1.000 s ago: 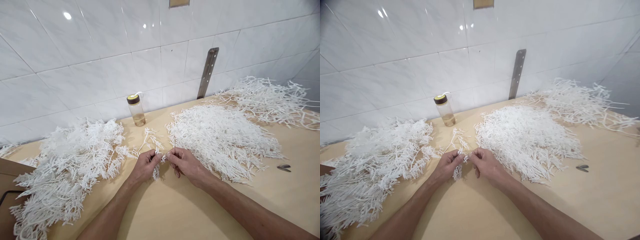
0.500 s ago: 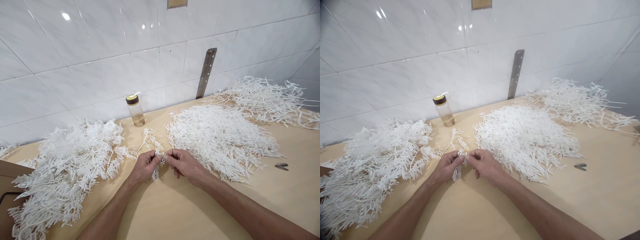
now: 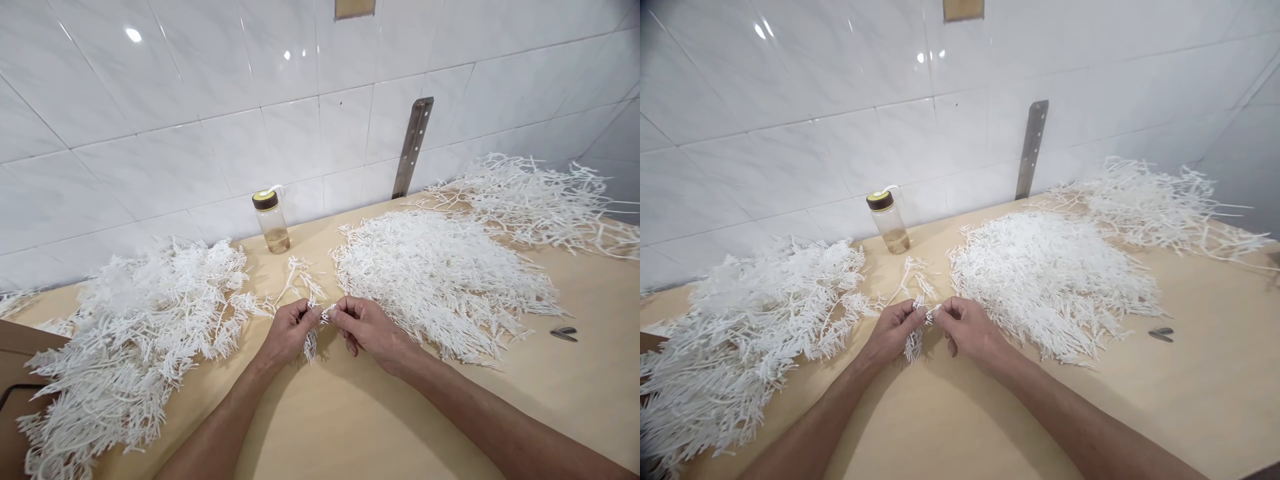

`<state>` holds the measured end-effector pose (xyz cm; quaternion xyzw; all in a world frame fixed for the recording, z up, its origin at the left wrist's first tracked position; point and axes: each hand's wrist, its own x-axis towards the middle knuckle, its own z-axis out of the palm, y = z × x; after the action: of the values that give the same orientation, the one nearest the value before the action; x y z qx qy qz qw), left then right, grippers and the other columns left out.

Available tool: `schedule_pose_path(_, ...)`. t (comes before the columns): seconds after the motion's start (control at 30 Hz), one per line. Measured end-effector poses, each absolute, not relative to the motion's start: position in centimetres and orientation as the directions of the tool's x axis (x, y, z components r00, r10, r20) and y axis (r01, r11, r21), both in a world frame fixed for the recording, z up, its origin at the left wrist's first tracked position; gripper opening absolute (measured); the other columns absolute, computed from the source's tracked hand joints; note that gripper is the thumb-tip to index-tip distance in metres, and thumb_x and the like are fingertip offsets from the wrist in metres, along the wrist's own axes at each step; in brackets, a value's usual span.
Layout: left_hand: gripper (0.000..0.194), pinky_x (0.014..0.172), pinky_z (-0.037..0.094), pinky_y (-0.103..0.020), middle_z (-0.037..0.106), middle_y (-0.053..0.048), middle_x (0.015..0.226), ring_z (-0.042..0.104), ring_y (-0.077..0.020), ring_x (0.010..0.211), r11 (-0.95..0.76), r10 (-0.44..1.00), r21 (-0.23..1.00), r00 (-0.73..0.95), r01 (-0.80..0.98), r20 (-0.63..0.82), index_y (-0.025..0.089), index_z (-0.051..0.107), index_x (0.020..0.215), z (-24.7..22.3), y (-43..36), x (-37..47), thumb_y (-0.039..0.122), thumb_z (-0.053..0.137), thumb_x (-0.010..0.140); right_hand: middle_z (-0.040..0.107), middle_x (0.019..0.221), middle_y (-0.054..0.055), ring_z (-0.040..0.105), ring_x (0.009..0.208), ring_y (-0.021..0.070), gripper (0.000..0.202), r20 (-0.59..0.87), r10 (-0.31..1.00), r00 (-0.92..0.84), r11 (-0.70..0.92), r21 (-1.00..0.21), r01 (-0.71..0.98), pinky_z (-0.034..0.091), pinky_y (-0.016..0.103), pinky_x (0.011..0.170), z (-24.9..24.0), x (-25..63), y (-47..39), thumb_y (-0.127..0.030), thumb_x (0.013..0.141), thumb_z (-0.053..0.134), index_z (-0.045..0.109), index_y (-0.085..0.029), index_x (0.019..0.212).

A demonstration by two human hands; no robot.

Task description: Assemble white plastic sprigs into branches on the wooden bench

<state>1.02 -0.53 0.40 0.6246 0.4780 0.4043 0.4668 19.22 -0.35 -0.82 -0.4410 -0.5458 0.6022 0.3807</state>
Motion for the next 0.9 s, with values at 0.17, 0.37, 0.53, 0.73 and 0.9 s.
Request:
schedule_pose_path(0.17, 0.047, 0.052, 0.027, -0.023, 0.034, 0.006, 0.059, 0.030, -0.0087, 0.055, -0.118, 0.972, 0.967, 0.227, 0.226, 0.066, 0.018, 0.043, 0.064, 0.4, -0.4, 1.0, 0.057, 0.061, 0.084, 0.046, 0.056, -0.007, 0.047, 0.042, 0.0080, 0.031, -0.075, 0.949, -0.307, -0.067, -0.997, 0.036, 0.038, 0.021, 0.041, -0.6, 19.1, -0.5, -0.046, 0.088, 0.061, 0.055, -0.020, 0.072)
schedule_pose_path(0.37, 0.047, 0.052, 0.026, -0.023, 0.033, 0.006, 0.059, 0.030, -0.0086, 0.056, -0.127, 0.971, 0.959, 0.229, 0.254, 0.067, 0.018, 0.044, 0.065, -0.1, -0.2, 0.8, 0.057, 0.060, 0.085, 0.053, 0.064, -0.005, 0.047, 0.040, 0.0066, 0.032, -0.064, 0.943, -0.326, -0.038, -0.995, 0.087, 0.039, 0.021, 0.040, -0.2, 19.2, -0.6, -0.050, 0.086, 0.062, 0.059, -0.019, 0.077)
schedule_pose_path(0.53, 0.047, 0.051, 0.026, -0.023, 0.033, 0.006, 0.059, 0.030, -0.0088, 0.055, -0.117, 0.972, 0.961, 0.226, 0.249, 0.059, 0.018, 0.044, 0.065, 0.2, -0.4, 1.0, 0.058, 0.061, 0.084, 0.050, 0.057, -0.007, 0.048, 0.038, 0.0071, 0.028, -0.059, 0.950, -0.307, -0.019, -0.991, 0.131, 0.037, 0.020, 0.040, 0.1, 19.1, -0.7, -0.044, 0.087, 0.059, 0.057, -0.019, 0.075)
schedule_pose_path(0.73, 0.047, 0.051, 0.026, -0.023, 0.034, 0.006, 0.057, 0.031, -0.0089, 0.054, -0.094, 0.976, 0.966, 0.211, 0.243, 0.042, 0.019, 0.043, 0.064, 0.2, -0.4, 1.1, 0.057, 0.062, 0.082, 0.047, 0.053, -0.008, 0.048, 0.038, 0.0078, 0.019, -0.100, 0.962, -0.254, -0.059, -0.985, 0.165, 0.037, 0.020, 0.041, 0.5, 18.7, -0.9, -0.034, 0.087, 0.056, 0.054, -0.020, 0.074)
schedule_pose_path(0.9, 0.045, 0.052, 0.027, -0.023, 0.035, 0.006, 0.056, 0.031, -0.0095, 0.054, -0.078, 0.987, 0.964, 0.158, 0.252, 0.038, 0.019, 0.043, 0.062, 0.2, -0.2, 1.1, 0.055, 0.062, 0.081, 0.046, 0.055, -0.008, 0.043, 0.039, 0.0075, 0.015, -0.013, 0.970, -0.242, 0.029, -0.985, 0.170, 0.033, 0.021, 0.041, 0.6, 18.4, -1.2, -0.031, 0.087, 0.054, 0.053, -0.020, 0.076)
